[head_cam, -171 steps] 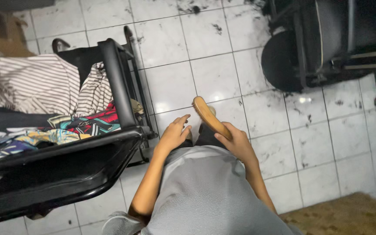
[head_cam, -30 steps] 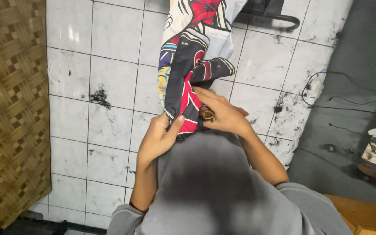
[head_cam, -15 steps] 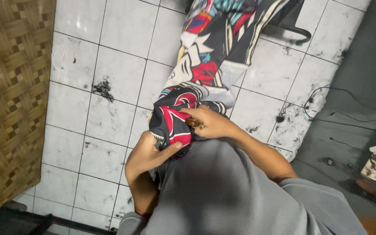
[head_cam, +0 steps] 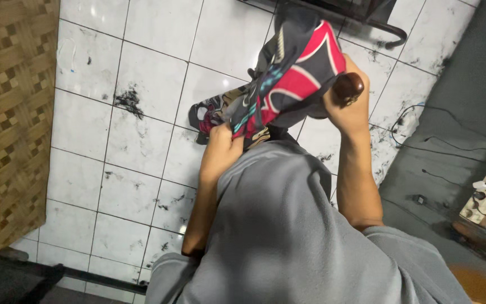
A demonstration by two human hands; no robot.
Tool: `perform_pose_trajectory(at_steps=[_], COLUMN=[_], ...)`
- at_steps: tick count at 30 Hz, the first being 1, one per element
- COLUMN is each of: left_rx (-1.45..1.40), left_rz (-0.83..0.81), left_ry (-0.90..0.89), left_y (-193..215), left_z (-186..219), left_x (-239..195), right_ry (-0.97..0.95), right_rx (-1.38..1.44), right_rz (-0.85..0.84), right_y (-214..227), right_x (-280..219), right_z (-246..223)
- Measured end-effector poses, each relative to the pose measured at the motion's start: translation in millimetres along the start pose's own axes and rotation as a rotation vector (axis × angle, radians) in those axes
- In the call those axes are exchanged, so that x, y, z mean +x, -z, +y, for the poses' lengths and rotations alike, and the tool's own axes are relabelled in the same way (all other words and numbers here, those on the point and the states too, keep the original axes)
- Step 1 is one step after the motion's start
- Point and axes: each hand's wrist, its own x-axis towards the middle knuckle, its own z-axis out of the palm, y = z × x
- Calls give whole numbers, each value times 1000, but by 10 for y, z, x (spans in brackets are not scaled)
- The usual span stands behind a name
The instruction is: The person holds a barber's hair cape and uses a large flat brush to sweep hair off of it, turning the cape over and shaking it out to remove debris.
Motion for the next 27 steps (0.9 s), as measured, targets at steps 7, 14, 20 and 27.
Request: perform_pose_trajectory(at_steps=[7, 14, 20, 27], left_rx=[-898, -740, -293, -5], left_rz=[107, -116, 62, 213], left_ry=[8, -182, -35, -358], left_y=[161, 131, 524, 841], left_z=[543, 768, 1038, 1039], left_x=[246, 311, 311, 387], right_ry=[-103, -67, -140, -18], right_rx=[-200, 175, -149, -231], right_rz=[35, -410, 40, -224], right_y=[10, -348, -260, 123], right_x=[-96, -419, -305, -238], right_z=[-363, -59, 31, -144])
